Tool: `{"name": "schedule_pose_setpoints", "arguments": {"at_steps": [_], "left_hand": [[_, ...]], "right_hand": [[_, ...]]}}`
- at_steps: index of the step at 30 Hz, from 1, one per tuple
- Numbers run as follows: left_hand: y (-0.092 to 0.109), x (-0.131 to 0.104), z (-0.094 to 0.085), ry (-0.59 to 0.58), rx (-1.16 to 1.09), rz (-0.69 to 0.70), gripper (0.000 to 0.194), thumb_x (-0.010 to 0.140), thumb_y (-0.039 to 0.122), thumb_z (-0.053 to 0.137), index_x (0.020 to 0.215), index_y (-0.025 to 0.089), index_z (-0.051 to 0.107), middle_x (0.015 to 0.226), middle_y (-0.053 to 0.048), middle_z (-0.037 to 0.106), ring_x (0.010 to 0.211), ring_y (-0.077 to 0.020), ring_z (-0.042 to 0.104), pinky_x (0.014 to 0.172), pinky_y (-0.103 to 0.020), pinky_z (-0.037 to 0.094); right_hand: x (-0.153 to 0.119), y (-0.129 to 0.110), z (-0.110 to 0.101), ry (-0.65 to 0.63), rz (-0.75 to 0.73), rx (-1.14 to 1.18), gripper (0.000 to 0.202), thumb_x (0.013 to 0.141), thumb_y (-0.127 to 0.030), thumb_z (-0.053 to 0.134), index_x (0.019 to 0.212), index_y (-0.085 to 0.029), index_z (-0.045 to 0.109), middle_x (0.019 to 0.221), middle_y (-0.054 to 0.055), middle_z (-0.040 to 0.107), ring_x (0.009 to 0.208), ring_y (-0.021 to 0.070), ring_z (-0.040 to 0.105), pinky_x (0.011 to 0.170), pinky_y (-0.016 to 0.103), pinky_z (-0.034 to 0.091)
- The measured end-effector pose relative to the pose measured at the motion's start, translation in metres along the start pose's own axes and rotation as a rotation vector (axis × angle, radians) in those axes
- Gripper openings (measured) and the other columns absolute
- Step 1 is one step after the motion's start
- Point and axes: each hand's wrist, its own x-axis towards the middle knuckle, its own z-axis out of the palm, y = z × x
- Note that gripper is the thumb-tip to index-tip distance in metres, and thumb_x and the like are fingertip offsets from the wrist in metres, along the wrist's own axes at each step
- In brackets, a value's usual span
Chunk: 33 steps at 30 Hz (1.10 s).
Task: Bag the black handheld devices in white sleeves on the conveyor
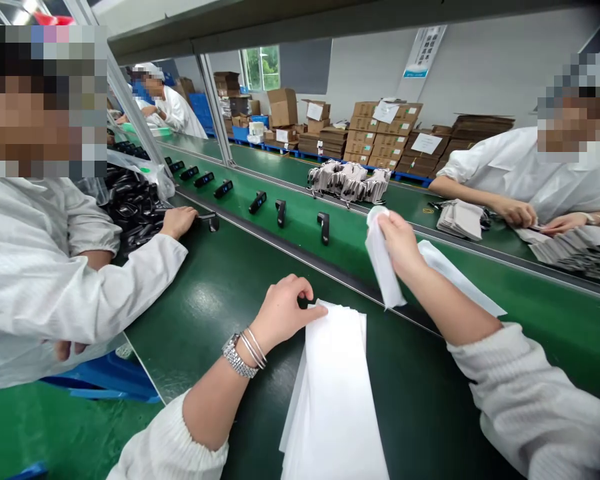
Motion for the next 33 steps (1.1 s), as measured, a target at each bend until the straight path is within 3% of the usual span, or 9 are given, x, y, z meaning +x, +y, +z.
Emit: {"name": "schedule_pose_setpoints", "arguments": {"at_steps": [4,8,10,15,19,23,27,30,33], "left_hand": [[0.001,0.001,0.002,-0.099,0.061,0.088,0.020,0.084,0.028,0.057,0.067,0.017,0.059,0.070,0.001,0.056,0.069,-0.0123,0.051,0.069,-0.027,0.038],[0.004,0.003,0.004,-0.044,0.184,0.158,0.030,0.093,0.030,0.046,0.070,0.017,0.061,0.074,0.000,0.060,0.074,-0.0130,0.054,0.079,-0.031,0.036],[0.004,0.004,0.005,-0.065,0.217,0.168,0.031,0.095,0.031,0.044,0.072,0.017,0.060,0.075,0.000,0.061,0.075,-0.0130,0.056,0.081,-0.032,0.035],[0.004,0.003,0.006,-0.107,0.155,0.222,0.017,0.094,0.020,0.042,0.089,0.020,0.058,0.081,0.004,0.064,0.077,-0.0108,0.056,0.091,-0.033,0.034],[0.005,0.001,0.006,-0.060,0.172,0.252,0.012,0.092,0.019,0.047,0.084,0.019,0.056,0.078,0.003,0.060,0.076,-0.0118,0.052,0.089,-0.033,0.035],[0.004,0.002,0.005,0.033,0.198,0.267,0.011,0.084,0.029,0.064,0.078,0.020,0.061,0.089,0.000,0.058,0.088,-0.0150,0.052,0.090,-0.035,0.034],[0.005,0.000,0.006,0.060,0.139,0.271,0.012,0.080,0.029,0.069,0.076,0.020,0.063,0.088,0.001,0.054,0.089,-0.0146,0.052,0.090,-0.035,0.034],[0.010,-0.003,0.006,0.057,0.056,0.313,0.008,0.082,0.025,0.067,0.077,0.020,0.064,0.089,-0.001,0.053,0.092,-0.0153,0.052,0.088,-0.034,0.037],[0.017,-0.006,0.005,0.093,-0.048,0.359,0.007,0.084,0.022,0.064,0.078,0.019,0.063,0.093,-0.002,0.051,0.095,-0.0158,0.051,0.089,-0.033,0.040]], "right_hand": [[0.056,0.032,-0.003,0.071,-0.142,-0.637,0.015,0.086,-0.031,0.048,0.084,-0.019,0.057,0.089,0.007,0.059,0.088,0.0247,0.056,0.081,0.038,0.044],[0.060,0.051,0.036,-0.204,-0.164,-0.742,0.041,0.079,-0.031,0.061,0.119,-0.021,0.055,0.112,0.012,0.056,0.101,0.0264,0.055,0.088,0.040,0.042],[0.056,0.056,0.060,-0.303,-0.115,-0.682,0.046,0.077,-0.037,0.065,0.120,-0.023,0.055,0.108,0.011,0.056,0.100,0.0282,0.056,0.089,0.043,0.042],[0.053,0.060,0.087,-0.192,0.110,-0.397,0.015,0.078,-0.030,0.063,0.090,-0.022,0.057,0.101,0.010,0.055,0.104,0.0327,0.056,0.092,0.049,0.040],[0.032,0.044,0.074,-0.215,0.169,-0.199,0.033,0.083,-0.029,0.051,0.115,-0.024,0.043,0.088,0.003,0.059,0.085,0.0227,0.064,0.077,0.041,0.052],[-0.021,0.011,0.047,-0.411,0.157,0.382,0.081,0.073,-0.031,0.069,0.136,-0.035,0.018,0.096,-0.002,0.060,0.083,0.0187,0.067,0.079,0.041,0.055],[-0.067,-0.011,0.028,-0.469,0.130,0.520,0.101,0.067,-0.030,0.080,0.141,-0.042,0.012,0.103,0.000,0.057,0.083,0.0193,0.067,0.079,0.044,0.056],[-0.086,-0.012,0.028,-0.501,0.081,0.521,0.101,0.067,-0.031,0.082,0.140,-0.043,0.014,0.113,0.002,0.054,0.084,0.0187,0.067,0.079,0.042,0.056],[-0.097,-0.011,0.033,-0.565,-0.006,0.437,0.065,0.079,-0.042,0.072,0.133,-0.034,0.038,0.118,0.005,0.053,0.097,0.0195,0.063,0.085,0.037,0.053]]}}
